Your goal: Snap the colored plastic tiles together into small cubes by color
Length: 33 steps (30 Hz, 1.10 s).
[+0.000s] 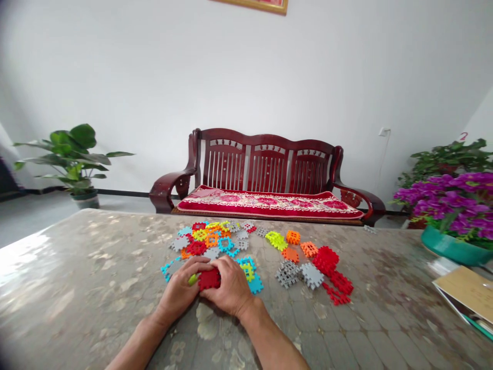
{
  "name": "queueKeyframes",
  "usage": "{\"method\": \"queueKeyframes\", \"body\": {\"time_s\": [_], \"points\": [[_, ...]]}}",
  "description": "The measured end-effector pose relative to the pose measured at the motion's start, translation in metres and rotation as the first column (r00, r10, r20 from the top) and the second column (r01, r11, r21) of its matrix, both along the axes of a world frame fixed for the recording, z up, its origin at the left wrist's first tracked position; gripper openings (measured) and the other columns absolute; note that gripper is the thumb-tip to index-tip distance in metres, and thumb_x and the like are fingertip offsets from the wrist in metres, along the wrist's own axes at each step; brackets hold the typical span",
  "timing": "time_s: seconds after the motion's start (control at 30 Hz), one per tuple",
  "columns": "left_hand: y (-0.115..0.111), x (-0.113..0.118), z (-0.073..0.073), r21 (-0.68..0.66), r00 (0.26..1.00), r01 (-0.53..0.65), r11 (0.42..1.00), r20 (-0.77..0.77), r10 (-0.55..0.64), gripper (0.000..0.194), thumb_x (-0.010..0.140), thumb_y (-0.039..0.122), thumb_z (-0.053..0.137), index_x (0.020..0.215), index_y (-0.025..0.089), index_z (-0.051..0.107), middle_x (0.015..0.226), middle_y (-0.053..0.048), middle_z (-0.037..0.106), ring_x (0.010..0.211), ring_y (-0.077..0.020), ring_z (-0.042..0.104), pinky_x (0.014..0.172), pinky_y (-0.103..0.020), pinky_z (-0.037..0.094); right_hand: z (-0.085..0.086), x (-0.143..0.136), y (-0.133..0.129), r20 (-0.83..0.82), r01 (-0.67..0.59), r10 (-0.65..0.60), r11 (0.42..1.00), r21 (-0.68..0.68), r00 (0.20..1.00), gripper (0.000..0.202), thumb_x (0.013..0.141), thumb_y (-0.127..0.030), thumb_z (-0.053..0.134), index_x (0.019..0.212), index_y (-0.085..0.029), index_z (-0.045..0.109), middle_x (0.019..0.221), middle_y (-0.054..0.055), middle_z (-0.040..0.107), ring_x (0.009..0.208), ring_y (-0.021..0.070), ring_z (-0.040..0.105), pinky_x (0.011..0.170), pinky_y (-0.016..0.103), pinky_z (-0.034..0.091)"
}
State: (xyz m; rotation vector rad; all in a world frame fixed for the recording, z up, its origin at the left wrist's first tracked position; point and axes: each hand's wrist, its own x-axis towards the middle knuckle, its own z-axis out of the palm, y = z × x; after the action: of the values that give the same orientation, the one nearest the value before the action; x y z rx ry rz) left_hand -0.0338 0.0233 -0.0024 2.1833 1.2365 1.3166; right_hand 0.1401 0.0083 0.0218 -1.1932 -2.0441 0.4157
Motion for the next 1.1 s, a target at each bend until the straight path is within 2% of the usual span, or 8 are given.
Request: {"method": "queueKeyframes", "body": {"time_s": [0.13,0.3,0.5,0.63,0.77,0.83,0.97,1.1], "points": [[0.004,-0.004,0.0,0.057,0.994,-0.109,0.992,0.004,0.109,0.03,0.083,0.019,0.053,0.108,0.025,0.068,0.104,-0.003,0.071,0.095,-0.016,0.068,0.087,-0.029,0.054,0.006,0.008,0.007,-0.067,0.097,-0.095,0.995,0.034,0.993,0.054,0.062,-0.026,0.085,0.111,-0.023,0.061,0.108,0.004,0.064,0.101,0.0219,0.061,0.091,0.036,0.049],[0.009,-0.014,0.001,0.076,0.945,-0.327,0.942,0.003,0.328,0.024,0.087,0.028,0.051,0.101,0.026,0.07,0.103,-0.003,0.073,0.095,-0.0178,0.068,0.084,-0.03,0.054,0.021,0.025,0.019,-0.133,0.199,-0.187,0.976,0.082,0.973,0.055,0.063,-0.024,0.086,0.111,-0.022,0.059,0.109,0.006,0.064,0.103,0.023,0.061,0.092,0.037,0.049],[0.009,-0.018,0.003,-0.026,0.905,-0.416,0.909,-0.108,0.411,0.028,0.087,0.031,0.049,0.104,0.028,0.071,0.109,-0.002,0.072,0.095,-0.0186,0.069,0.083,-0.029,0.053,0.018,0.095,0.008,-0.128,0.34,-0.32,0.92,0.193,0.939,0.047,0.07,-0.03,0.08,0.111,-0.021,0.059,0.109,0.008,0.064,0.105,0.0257,0.06,0.095,0.042,0.048],[0.011,-0.018,0.001,-0.057,0.912,-0.4,0.915,-0.122,0.391,0.029,0.087,0.032,0.049,0.105,0.029,0.072,0.111,-0.002,0.072,0.096,-0.0182,0.068,0.085,-0.028,0.051,0.004,0.17,-0.01,-0.224,0.641,-0.603,0.742,0.196,0.766,0.05,0.073,-0.045,0.07,0.113,-0.018,0.058,0.112,0.012,0.062,0.104,0.0275,0.059,0.093,0.043,0.047],[0.015,-0.022,0.0,-0.109,0.882,-0.464,0.879,-0.149,0.447,0.031,0.086,0.036,0.049,0.104,0.028,0.072,0.113,-0.003,0.071,0.101,-0.0216,0.066,0.09,-0.033,0.05,0.0,0.236,-0.03,-0.199,0.885,-0.864,0.442,0.146,0.464,0.059,0.069,-0.056,0.065,0.113,-0.017,0.061,0.11,0.014,0.064,0.102,0.0295,0.057,0.092,0.042,0.046],[0.017,-0.024,-0.001,-0.13,0.866,-0.495,0.859,-0.156,0.475,0.033,0.086,0.037,0.049,0.106,0.027,0.072,0.115,-0.005,0.07,0.105,-0.0241,0.065,0.094,-0.037,0.049,-0.001,0.259,-0.039,-0.109,0.938,-0.933,0.333,0.1,0.343,0.063,0.066,-0.057,0.064,0.113,-0.016,0.063,0.108,0.015,0.065,0.099,0.031,0.058,0.089,0.042,0.046],[0.02,-0.028,-0.004,-0.204,0.84,-0.541,0.816,-0.161,0.517,0.037,0.086,0.038,0.047,0.11,0.025,0.071,0.117,-0.008,0.069,0.109,-0.0271,0.063,0.096,-0.042,0.048,-0.006,0.286,-0.052,0.072,0.974,-0.975,0.215,0.076,0.21,0.065,0.067,-0.058,0.062,0.116,-0.016,0.065,0.106,0.016,0.067,0.096,0.0322,0.061,0.083,0.042,0.047],[0.021,-0.03,-0.006,-0.236,0.848,-0.53,0.815,-0.131,0.513,0.037,0.085,0.038,0.047,0.109,0.025,0.071,0.117,-0.008,0.069,0.108,-0.0258,0.064,0.096,-0.04,0.048,-0.014,0.295,-0.058,0.191,0.984,-0.967,0.178,0.031,0.169,0.065,0.067,-0.06,0.062,0.117,-0.018,0.066,0.104,0.016,0.069,0.091,0.0328,0.064,0.076,0.042,0.049]]}}
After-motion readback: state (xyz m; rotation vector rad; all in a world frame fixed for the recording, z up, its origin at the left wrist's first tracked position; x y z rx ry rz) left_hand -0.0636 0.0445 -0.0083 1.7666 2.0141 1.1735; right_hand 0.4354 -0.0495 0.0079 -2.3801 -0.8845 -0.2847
